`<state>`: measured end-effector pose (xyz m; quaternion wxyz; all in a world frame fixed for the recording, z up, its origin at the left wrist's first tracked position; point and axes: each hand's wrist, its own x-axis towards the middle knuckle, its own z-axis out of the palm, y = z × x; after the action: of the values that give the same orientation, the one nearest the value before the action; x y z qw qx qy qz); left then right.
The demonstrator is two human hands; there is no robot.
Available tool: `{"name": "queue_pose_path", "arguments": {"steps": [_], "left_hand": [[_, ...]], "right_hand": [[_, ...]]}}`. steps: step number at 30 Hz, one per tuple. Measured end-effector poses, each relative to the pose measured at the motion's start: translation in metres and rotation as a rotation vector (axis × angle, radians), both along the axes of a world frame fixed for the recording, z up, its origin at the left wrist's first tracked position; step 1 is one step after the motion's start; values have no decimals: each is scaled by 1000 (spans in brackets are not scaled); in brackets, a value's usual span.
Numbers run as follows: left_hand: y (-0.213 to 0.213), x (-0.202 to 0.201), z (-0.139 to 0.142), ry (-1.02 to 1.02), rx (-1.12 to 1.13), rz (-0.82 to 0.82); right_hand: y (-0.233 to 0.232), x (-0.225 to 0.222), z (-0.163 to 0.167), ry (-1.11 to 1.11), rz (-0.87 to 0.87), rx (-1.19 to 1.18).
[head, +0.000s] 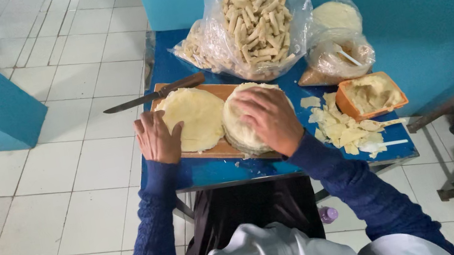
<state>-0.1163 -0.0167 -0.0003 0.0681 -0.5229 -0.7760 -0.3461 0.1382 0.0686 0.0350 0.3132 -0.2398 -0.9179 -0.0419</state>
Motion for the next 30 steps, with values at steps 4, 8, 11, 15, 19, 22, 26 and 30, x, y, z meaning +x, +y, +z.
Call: {"name": "queue_pose_path", "arguments": {"steps": [4,8,11,15,19,22,26,30], "left_hand": [[2,3,4,19,92,-23],[5,2,7,-50,144,-14],[10,-6,15,-216,136,-118],[10,-10,24,-325,227,-233],[6,-4,33,-305,318,-256],[5,-1,37,-477,225,-184],[10,-3,36,-657,311,-348],[13,-4,30,-761,325,-422]], "right_hand": [[-26,-64,-11,-81,138,-79],[-38,-102,-15,-129,-25,-46],[-36,-104,-4,-78,-35,-56],[-25,-105,19,71,-27,-339],[-4,-112,42,155,36,-445],[18,-106,58,299,148,-555],[45,-70,66,720,471,-1277],[68,-8,67,996,493,-1598]]}}
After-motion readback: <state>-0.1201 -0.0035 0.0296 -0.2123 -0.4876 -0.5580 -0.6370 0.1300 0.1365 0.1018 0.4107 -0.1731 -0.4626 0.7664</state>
